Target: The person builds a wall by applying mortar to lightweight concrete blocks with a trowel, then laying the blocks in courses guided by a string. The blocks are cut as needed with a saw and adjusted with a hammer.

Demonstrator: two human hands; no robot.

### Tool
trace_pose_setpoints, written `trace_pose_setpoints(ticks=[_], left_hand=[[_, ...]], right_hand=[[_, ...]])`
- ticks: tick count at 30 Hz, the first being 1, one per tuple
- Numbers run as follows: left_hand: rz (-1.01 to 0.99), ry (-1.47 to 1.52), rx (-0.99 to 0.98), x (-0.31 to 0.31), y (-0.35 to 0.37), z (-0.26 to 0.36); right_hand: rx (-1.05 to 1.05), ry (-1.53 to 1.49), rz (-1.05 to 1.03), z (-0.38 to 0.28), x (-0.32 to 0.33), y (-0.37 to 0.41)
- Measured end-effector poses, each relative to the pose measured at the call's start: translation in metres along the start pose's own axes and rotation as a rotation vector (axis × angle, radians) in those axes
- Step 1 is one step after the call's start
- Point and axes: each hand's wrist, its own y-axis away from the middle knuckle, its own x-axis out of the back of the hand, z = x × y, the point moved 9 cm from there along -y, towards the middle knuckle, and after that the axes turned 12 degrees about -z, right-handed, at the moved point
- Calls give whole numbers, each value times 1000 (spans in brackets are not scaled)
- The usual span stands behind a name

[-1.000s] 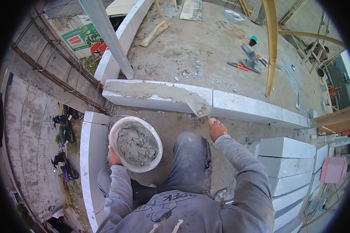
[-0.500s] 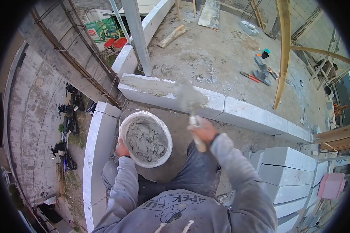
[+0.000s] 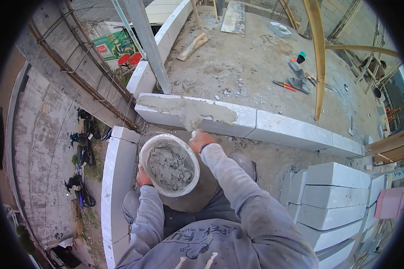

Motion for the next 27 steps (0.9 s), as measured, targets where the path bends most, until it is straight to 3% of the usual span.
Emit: trace_pose_setpoints(ticks=[3, 9, 12, 14, 17, 19, 20, 21, 22, 23, 24, 25, 27], left_hand=[[-8, -4, 26, -3, -11, -16], [-24, -10, 42, -1, -1, -2], [-20, -66, 44, -1, -8, -8], [-24, -49, 41, -2, -4, -3], [-36, 8, 42, 1, 2, 2], [-60, 41, 32, -4, -6, -7], [-91, -351, -110, -7, -23, -13], [-132, -738, -273, -18, -39, -21], [-167, -255, -32, -14, -54, -54], [-212, -679, -239, -28, -88, -81], [-251, -657, -284, -24, -61, -43], [-258, -655, -360, -19, -1, 29], [-227, -705, -335, -23, -42, -15]], right_hand=[[-97, -86, 82, 38, 20, 6], [-137, 83, -67, 83, 41, 5], [-304, -127, 1, 103, 66, 30], [-214, 128, 105, 126, 82, 23], [-376, 147, 149, 163, 112, 47], [-342, 128, 237, 169, 124, 67], [-300, 109, 324, 172, 132, 81], [-82, -52, 295, 164, 126, 81], [-68, -80, 317, 206, 110, 59], [-38, -173, 317, 171, 119, 87], [-53, -130, 286, 200, 100, 60], [-9, -340, 344, 176, 105, 85], [-96, -802, 196, 169, 85, 90]])
